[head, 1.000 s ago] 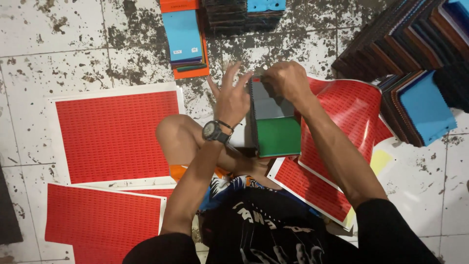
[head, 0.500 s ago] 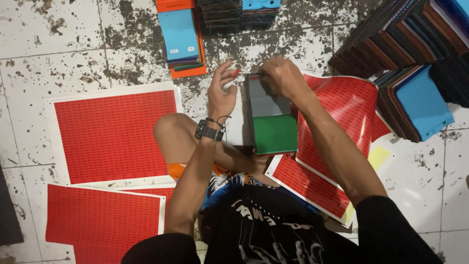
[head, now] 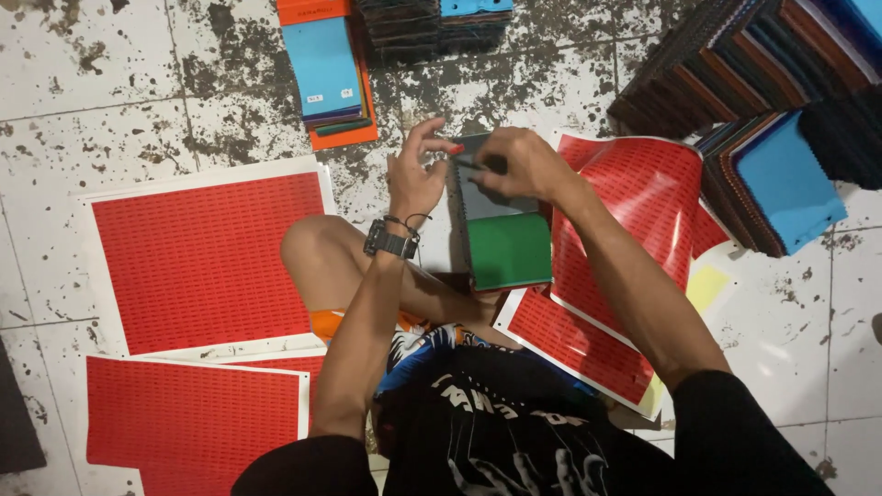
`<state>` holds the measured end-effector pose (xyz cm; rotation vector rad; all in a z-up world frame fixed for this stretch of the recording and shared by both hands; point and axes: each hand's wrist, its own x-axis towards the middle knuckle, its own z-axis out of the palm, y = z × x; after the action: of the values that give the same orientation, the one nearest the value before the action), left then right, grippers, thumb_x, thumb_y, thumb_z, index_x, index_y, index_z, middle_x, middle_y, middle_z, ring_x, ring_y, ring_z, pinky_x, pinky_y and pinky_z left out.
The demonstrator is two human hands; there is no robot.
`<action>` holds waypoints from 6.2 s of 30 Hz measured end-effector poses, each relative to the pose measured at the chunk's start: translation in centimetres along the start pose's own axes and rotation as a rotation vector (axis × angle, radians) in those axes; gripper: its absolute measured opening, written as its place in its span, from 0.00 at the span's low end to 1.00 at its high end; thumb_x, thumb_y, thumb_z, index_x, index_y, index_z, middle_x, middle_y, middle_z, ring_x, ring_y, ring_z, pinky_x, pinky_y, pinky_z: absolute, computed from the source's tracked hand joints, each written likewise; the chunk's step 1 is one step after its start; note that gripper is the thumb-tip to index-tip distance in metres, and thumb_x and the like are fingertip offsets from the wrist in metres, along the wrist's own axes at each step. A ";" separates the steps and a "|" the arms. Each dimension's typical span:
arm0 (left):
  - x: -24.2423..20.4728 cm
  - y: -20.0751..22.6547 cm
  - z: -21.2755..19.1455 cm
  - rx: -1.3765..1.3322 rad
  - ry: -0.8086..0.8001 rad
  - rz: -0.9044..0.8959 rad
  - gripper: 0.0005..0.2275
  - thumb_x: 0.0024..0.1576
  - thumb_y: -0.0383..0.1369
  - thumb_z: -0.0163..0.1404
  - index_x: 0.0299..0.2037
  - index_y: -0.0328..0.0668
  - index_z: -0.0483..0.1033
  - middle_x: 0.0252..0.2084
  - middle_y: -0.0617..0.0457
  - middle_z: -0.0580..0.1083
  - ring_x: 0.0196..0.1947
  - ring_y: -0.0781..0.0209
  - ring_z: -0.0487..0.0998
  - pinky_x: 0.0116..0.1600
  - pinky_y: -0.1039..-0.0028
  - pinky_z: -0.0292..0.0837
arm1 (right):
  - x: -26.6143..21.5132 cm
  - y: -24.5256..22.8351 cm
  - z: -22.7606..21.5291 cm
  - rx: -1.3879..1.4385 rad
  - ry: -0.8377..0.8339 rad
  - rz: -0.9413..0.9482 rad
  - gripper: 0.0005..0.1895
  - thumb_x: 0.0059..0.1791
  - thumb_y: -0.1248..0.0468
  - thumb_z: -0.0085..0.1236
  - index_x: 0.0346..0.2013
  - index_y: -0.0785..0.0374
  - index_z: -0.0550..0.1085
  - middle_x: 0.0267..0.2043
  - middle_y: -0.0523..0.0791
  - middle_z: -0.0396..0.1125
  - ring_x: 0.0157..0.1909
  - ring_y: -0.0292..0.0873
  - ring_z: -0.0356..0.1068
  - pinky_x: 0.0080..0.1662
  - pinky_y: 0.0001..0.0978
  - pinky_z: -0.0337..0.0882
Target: The person sits on the floor and assembles a small notebook by placing colored sheets into a blue cover. They peel small red stickers from a red sheet and affix them to the spine of the notebook, then stack the finished notebook with others.
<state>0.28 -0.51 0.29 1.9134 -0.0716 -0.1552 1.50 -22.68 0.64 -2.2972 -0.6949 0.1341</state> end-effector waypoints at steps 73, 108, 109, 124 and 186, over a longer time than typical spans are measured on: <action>0.0 2.0 0.1 -0.256 -0.011 0.105 0.32 0.56 0.12 0.33 0.73 0.42 0.49 0.68 0.29 0.59 0.52 0.36 0.80 0.59 0.46 0.77 | 1.0 0.5 -0.5 0.221 -0.136 0.319 0.09 0.56 0.62 0.57 0.43 0.63 0.80 0.33 0.50 0.76 0.38 0.50 0.77 0.43 0.44 0.74; 0.3 0.9 -0.5 -0.089 0.155 0.200 0.26 0.51 0.10 0.38 0.59 0.41 0.68 0.65 0.38 0.59 0.64 0.31 0.68 0.63 0.49 0.75 | 0.2 2.0 1.5 -0.717 0.287 -0.280 0.09 0.53 0.60 0.56 0.28 0.51 0.75 0.36 0.39 0.66 0.44 0.42 0.68 0.46 0.35 0.67; 0.4 1.3 -0.5 -0.087 0.155 0.199 0.26 0.51 0.10 0.38 0.59 0.41 0.68 0.65 0.38 0.59 0.64 0.31 0.68 0.63 0.49 0.75 | -0.1 2.7 2.0 -0.716 0.288 -0.279 0.09 0.53 0.60 0.56 0.28 0.51 0.75 0.36 0.39 0.66 0.44 0.42 0.68 0.46 0.35 0.67; 1.0 0.6 1.7 -0.637 0.078 0.022 0.23 0.53 0.12 0.36 0.57 0.35 0.68 0.66 0.38 0.62 0.60 0.46 0.73 0.52 0.69 0.83 | 1.4 -0.5 -0.6 0.352 -0.093 0.334 0.05 0.51 0.65 0.62 0.40 0.61 0.82 0.34 0.50 0.76 0.38 0.49 0.77 0.44 0.42 0.73; -0.3 -1.9 0.8 0.063 -0.031 0.097 0.31 0.47 0.11 0.37 0.63 0.45 0.64 0.59 0.43 0.63 0.60 0.33 0.63 0.62 0.52 0.71 | 2.3 -0.8 -2.5 -0.324 -0.286 0.380 0.17 0.49 0.61 0.64 0.53 0.49 0.76 0.46 0.44 0.78 0.51 0.55 0.76 0.53 0.53 0.75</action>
<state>-0.18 -0.53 -1.73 1.9661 -0.1924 -0.1183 3.79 -22.58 3.19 -2.7372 -0.4318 0.5736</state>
